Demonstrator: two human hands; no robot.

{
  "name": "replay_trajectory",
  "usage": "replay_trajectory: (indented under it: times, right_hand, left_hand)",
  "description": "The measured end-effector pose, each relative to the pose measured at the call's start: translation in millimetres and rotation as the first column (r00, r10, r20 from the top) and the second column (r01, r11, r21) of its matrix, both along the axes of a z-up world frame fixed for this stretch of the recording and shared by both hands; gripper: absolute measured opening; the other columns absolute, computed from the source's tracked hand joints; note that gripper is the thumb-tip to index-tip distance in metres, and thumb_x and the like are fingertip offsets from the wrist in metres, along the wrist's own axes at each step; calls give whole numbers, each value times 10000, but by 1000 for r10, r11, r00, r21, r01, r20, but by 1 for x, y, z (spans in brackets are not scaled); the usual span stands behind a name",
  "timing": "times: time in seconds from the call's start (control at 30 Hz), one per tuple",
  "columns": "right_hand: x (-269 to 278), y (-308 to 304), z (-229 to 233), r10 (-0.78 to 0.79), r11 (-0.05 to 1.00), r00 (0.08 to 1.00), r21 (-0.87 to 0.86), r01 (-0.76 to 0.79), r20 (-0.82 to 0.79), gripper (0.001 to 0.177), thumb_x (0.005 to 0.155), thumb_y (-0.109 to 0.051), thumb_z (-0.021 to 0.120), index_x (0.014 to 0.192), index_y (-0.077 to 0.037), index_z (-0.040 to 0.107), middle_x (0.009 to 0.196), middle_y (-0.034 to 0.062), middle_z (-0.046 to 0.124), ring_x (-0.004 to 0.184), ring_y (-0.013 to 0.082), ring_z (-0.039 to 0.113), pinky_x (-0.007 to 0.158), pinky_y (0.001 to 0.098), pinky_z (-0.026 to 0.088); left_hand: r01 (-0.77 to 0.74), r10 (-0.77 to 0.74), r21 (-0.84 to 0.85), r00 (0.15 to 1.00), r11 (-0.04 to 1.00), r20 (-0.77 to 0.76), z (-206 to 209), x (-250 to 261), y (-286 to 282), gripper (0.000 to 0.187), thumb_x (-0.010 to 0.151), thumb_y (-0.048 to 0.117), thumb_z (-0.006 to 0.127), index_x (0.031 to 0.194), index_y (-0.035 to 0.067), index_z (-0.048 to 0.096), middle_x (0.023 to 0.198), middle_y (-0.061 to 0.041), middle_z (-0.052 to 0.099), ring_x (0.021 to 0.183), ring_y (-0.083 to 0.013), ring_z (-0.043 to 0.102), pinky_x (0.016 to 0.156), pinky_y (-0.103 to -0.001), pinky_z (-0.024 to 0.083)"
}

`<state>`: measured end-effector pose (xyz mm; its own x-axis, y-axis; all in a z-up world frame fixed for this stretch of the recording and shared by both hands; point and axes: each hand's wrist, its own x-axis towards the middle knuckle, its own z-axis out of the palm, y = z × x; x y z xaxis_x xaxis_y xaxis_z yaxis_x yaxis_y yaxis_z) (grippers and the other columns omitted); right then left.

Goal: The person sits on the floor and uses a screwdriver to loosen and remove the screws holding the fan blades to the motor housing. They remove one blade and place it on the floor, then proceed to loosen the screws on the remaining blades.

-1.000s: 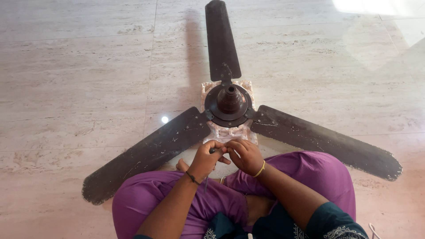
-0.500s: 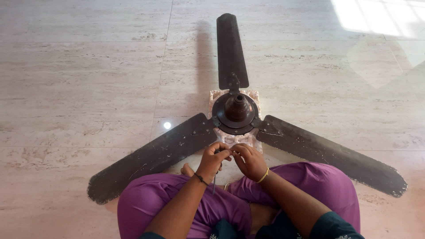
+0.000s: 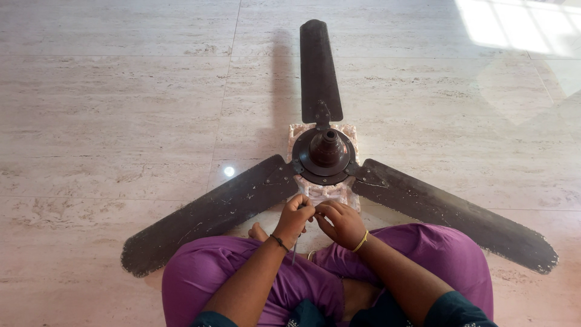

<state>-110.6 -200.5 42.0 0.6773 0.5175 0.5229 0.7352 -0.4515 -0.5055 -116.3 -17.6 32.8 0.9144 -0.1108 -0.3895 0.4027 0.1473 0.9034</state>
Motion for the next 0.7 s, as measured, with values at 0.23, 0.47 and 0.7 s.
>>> replay_trajectory:
  times: [0.23,0.47,0.7]
  right_hand:
    - [-1,0,-6,31,1000,999,-2,-31,-19,255,832,-90,754,1046,-62,619,958,71,707,855,259,708,744,381,555]
    - [0,-2,-11,31,999,999,-8,-31,-28,289,812,-82,748,1059,-50,603,909,72,693,828,258,701,731,380,548]
    - [1,0,-11,14,1000,996,12,-13,-90,260,825,-89,758,1042,-56,619,940,91,710,800,254,696,712,379,554]
  left_hand:
    - [68,-68,-17,997,998,-20,-5,2,0,32,824,126,587,813,135,558,696,20,560,606,-42,503,452,-226,389]
    - [106,-106,-24,994,994,-29,-12,2,0,70,826,113,582,798,143,524,639,36,493,535,-46,394,428,-229,325]
    - [51,-51,-12,998,999,-33,-10,2,-2,66,841,115,574,791,137,536,623,44,490,519,-32,390,418,-224,324]
